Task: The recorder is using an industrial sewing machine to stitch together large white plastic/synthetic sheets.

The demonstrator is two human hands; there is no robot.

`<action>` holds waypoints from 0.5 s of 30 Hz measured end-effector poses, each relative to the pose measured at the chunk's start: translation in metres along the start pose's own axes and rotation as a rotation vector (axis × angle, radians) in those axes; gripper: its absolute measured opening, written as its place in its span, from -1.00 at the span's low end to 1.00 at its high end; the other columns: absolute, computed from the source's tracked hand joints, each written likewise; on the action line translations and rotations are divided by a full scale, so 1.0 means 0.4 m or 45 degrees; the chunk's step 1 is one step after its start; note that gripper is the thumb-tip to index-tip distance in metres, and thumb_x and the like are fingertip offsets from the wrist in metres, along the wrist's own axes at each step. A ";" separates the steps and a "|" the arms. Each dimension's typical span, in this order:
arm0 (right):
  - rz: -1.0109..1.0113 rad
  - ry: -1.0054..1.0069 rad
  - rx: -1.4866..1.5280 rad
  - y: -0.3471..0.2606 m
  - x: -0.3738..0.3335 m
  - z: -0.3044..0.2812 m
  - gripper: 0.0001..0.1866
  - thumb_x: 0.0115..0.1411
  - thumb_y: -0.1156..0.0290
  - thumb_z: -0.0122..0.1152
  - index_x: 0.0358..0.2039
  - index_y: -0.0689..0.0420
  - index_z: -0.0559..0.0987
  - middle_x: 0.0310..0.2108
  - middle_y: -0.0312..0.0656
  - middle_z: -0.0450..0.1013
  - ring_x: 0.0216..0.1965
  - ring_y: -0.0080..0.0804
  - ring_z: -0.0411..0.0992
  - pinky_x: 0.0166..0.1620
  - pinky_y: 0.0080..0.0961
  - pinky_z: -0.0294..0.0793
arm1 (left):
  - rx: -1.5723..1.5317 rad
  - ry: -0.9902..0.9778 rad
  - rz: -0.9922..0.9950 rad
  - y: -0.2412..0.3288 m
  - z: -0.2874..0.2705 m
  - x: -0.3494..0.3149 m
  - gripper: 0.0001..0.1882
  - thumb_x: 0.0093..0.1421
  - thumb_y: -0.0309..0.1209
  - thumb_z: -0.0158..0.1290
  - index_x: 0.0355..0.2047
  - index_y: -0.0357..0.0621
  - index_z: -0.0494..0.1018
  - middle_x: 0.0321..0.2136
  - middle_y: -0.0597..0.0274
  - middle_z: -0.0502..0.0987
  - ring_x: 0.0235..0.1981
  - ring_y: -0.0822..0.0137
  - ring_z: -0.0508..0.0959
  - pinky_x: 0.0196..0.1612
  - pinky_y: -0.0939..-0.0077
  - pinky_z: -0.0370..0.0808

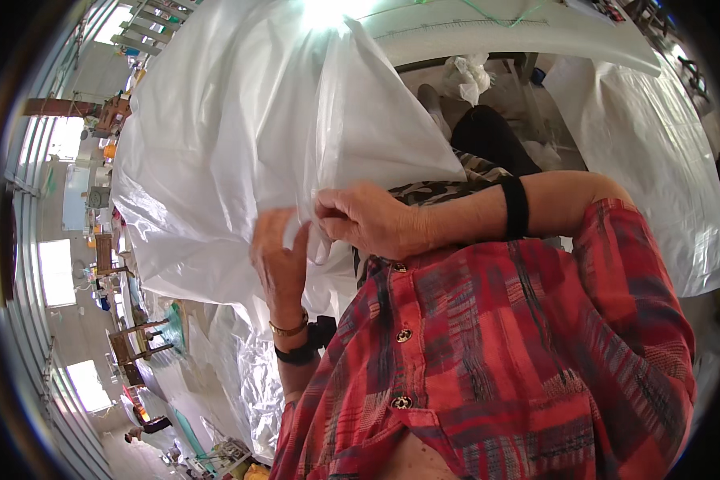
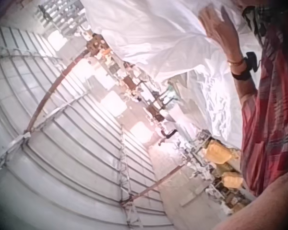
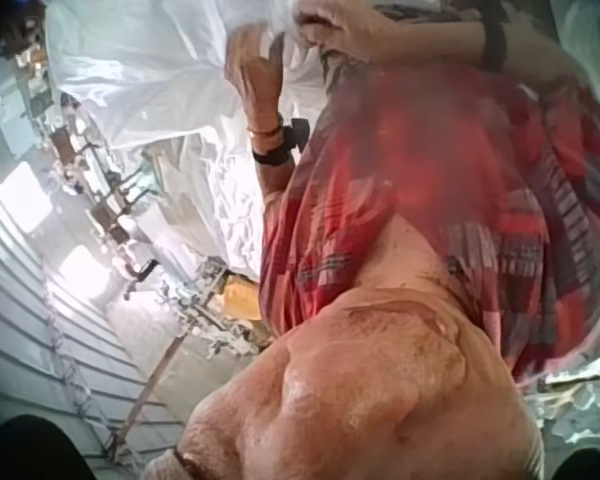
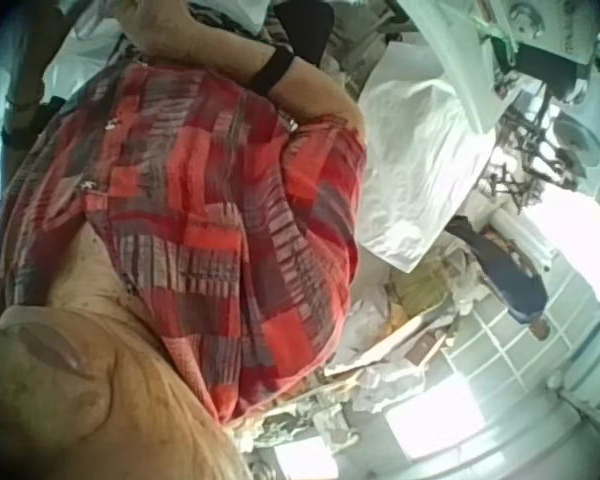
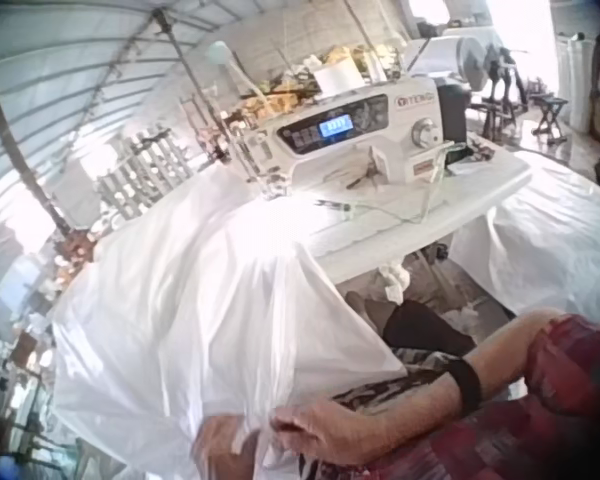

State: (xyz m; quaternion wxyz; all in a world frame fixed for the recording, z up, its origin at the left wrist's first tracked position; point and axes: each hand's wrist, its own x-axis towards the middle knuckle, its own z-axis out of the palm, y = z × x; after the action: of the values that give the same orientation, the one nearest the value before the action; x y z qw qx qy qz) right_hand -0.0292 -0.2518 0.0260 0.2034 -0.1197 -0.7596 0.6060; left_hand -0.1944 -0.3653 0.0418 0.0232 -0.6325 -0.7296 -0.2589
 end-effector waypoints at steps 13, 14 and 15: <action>-0.429 -0.300 -0.740 -0.009 -0.031 0.027 -0.71 0.11 0.41 0.20 -0.15 0.19 0.48 -0.16 -0.12 0.42 -0.01 -0.12 0.38 0.06 -0.18 0.33 | -0.737 -0.347 -0.354 0.033 0.062 0.143 -0.56 0.12 -0.28 0.24 -0.11 -0.34 0.43 -0.72 0.23 0.34 -0.66 0.48 0.27 -0.59 0.49 0.23; -0.414 -0.331 -0.746 -0.009 -0.031 0.022 -0.71 0.11 0.39 0.21 -0.14 0.18 0.48 -0.16 -0.12 0.42 -0.01 -0.13 0.38 0.06 -0.20 0.32 | -0.623 -0.348 -0.392 0.037 0.063 0.153 -0.62 0.15 -0.28 0.21 -0.16 -0.33 0.43 -0.73 0.21 0.31 -0.66 0.47 0.26 -0.58 0.49 0.23; -0.400 -0.362 -0.753 -0.008 -0.030 0.019 -0.70 0.12 0.37 0.22 -0.14 0.17 0.48 -0.17 -0.13 0.42 -0.01 -0.15 0.38 0.05 -0.22 0.32 | -0.629 -0.341 -0.398 0.034 0.073 0.156 -0.62 0.15 -0.28 0.21 -0.16 -0.33 0.43 -0.73 0.21 0.31 -0.66 0.47 0.26 -0.58 0.49 0.23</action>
State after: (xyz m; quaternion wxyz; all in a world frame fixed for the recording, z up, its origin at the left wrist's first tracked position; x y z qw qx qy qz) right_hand -0.0218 -0.2646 0.0258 0.1428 0.0303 -0.9318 0.3322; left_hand -0.1856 -0.2955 0.0438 -0.2672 -0.5278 -0.7296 -0.3431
